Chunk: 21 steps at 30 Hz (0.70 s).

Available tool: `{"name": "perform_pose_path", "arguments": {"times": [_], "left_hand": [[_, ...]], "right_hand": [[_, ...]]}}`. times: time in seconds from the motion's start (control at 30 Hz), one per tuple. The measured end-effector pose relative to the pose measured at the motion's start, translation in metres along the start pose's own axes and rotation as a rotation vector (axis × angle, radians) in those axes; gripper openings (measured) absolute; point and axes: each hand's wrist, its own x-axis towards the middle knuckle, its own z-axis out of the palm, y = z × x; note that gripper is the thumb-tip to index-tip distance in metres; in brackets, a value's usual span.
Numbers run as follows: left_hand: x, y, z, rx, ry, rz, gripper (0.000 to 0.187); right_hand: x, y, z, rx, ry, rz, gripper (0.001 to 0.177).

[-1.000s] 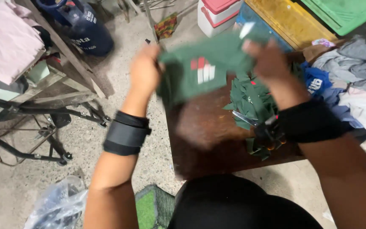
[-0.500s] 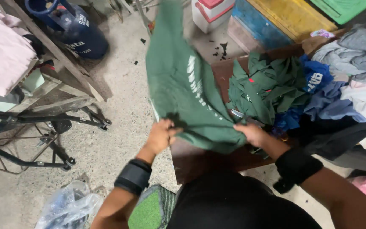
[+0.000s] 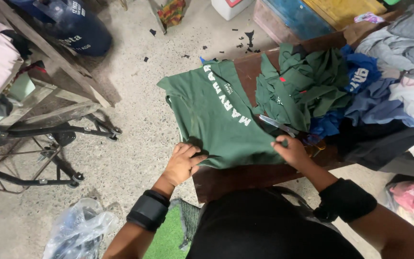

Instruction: The person cuts a green t-shirt with scissors, holding and shifting the fabric by hand as they cut, then folds the fabric and continues cutting.

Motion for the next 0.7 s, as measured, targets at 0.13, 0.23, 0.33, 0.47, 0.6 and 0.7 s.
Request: {"name": "perform_pose_path", "arguments": {"times": [0.13, 0.23, 0.33, 0.47, 0.6, 0.7], "left_hand": [[-0.008, -0.009, 0.021, 0.028, -0.035, -0.047, 0.038], [-0.004, -0.033, 0.038, 0.03, -0.104, -0.188, 0.033], [0.009, -0.045, 0.027, -0.114, -0.12, -0.309, 0.023], [0.045, -0.083, 0.01, -0.009, -0.326, -0.267, 0.043], [0.104, -0.162, -0.035, 0.364, -0.321, -0.529, 0.03], [0.145, -0.077, -0.167, 0.46, 0.302, -0.254, 0.028]], "right_hand": [[0.009, 0.017, 0.003, 0.141, -0.155, 0.205, 0.035], [-0.001, -0.01, 0.0, 0.141, -0.359, 0.353, 0.055], [-0.002, -0.042, -0.002, 0.331, -0.5, 0.135, 0.059], [0.017, -0.115, -0.014, 0.76, -0.429, 0.055, 0.042], [0.071, -0.149, -0.033, 1.144, -0.402, -0.227, 0.023], [0.03, -0.235, -0.088, 1.212, -0.372, -0.437, 0.028]]}}
